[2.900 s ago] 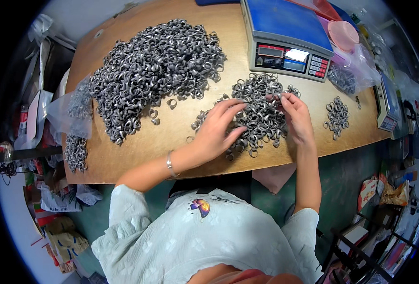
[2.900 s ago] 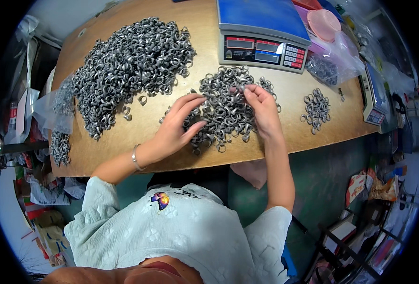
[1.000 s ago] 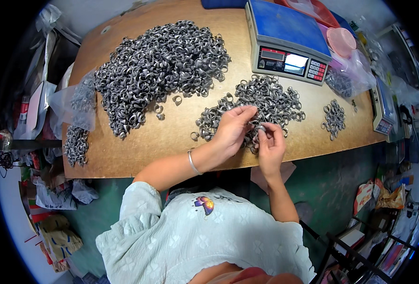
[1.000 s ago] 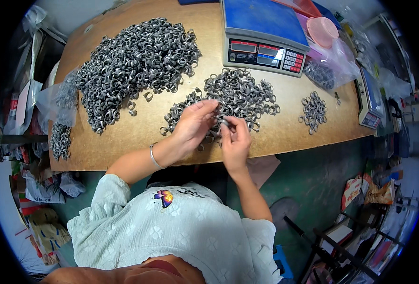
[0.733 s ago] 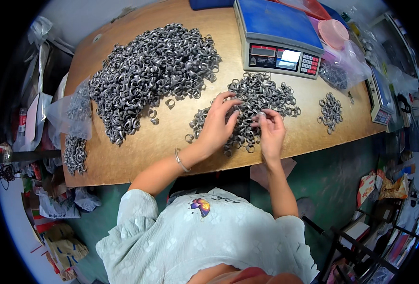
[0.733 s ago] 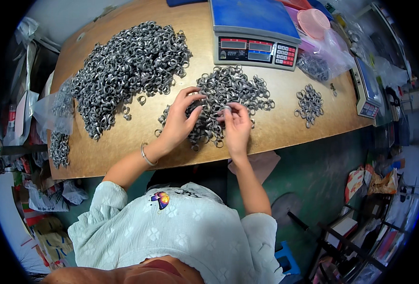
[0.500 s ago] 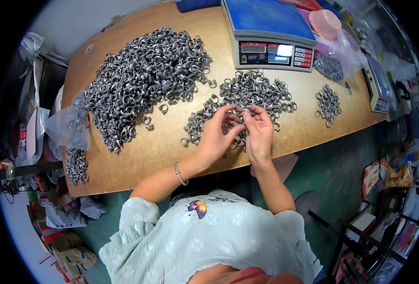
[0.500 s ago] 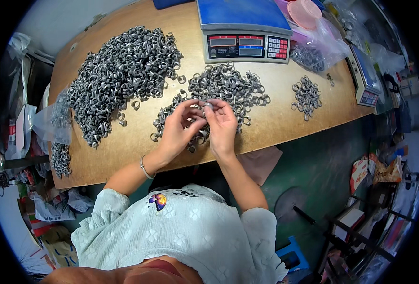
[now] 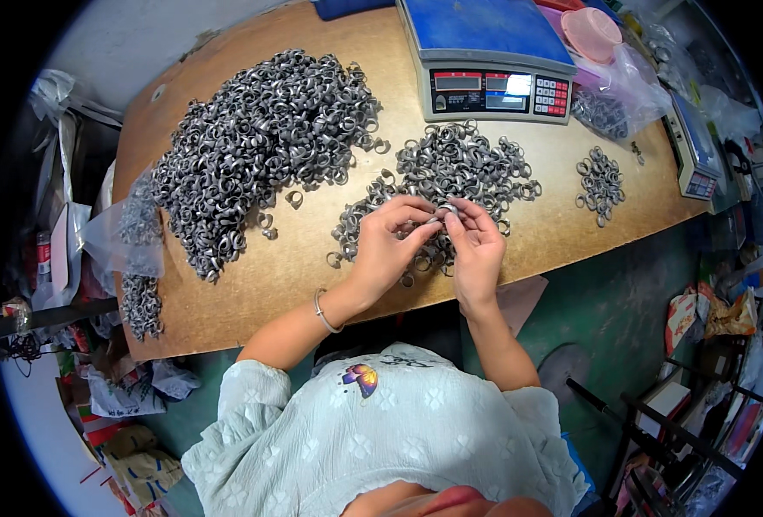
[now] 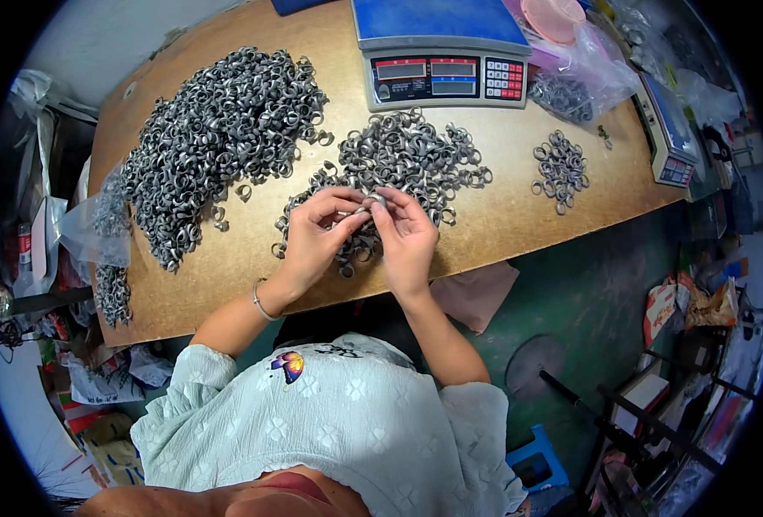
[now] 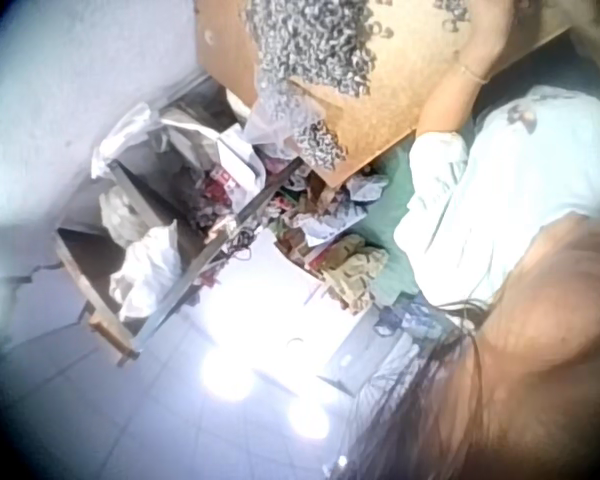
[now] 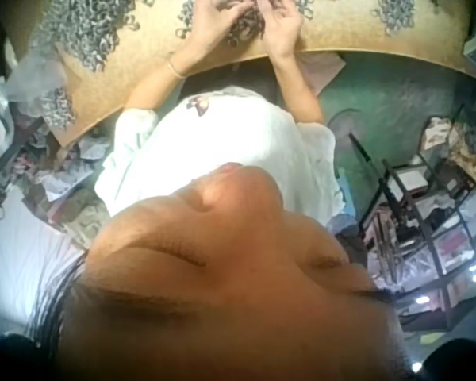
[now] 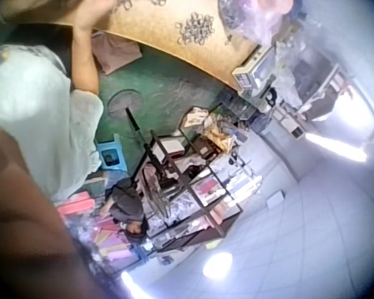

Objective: The person sorts through a large pile of small metal rings and clips on a wooden workbench, separating specific pieces and placing them into a plastic bag or smaller groups by hand.

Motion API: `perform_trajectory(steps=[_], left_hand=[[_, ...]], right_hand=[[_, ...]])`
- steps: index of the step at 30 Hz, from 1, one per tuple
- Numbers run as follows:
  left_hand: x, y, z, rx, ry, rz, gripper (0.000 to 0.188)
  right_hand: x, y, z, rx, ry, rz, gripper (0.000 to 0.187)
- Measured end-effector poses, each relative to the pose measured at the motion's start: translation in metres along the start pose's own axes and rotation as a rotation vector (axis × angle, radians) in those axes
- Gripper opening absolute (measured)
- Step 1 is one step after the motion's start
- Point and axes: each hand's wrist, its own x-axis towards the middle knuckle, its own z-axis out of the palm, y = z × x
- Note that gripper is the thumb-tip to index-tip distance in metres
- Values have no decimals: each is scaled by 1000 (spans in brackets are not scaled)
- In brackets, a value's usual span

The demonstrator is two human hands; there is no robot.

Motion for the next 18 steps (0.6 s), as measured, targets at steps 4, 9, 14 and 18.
perform_trajectory(steps=[4, 9, 14, 18], left_hand=[[-7, -13, 6, -16, 148, 155, 11], [-4, 1, 8, 33, 170, 352, 20], [-3, -10, -2, 172, 165, 691, 30], [-8, -4, -13, 203, 44, 901, 33]], right_hand=[[0, 0, -5, 378, 0, 200, 20], [1, -5, -12, 396, -41, 266, 15], [5, -4, -15, 438, -172, 404, 14], [-6, -23, -18, 334, -262, 528, 15]])
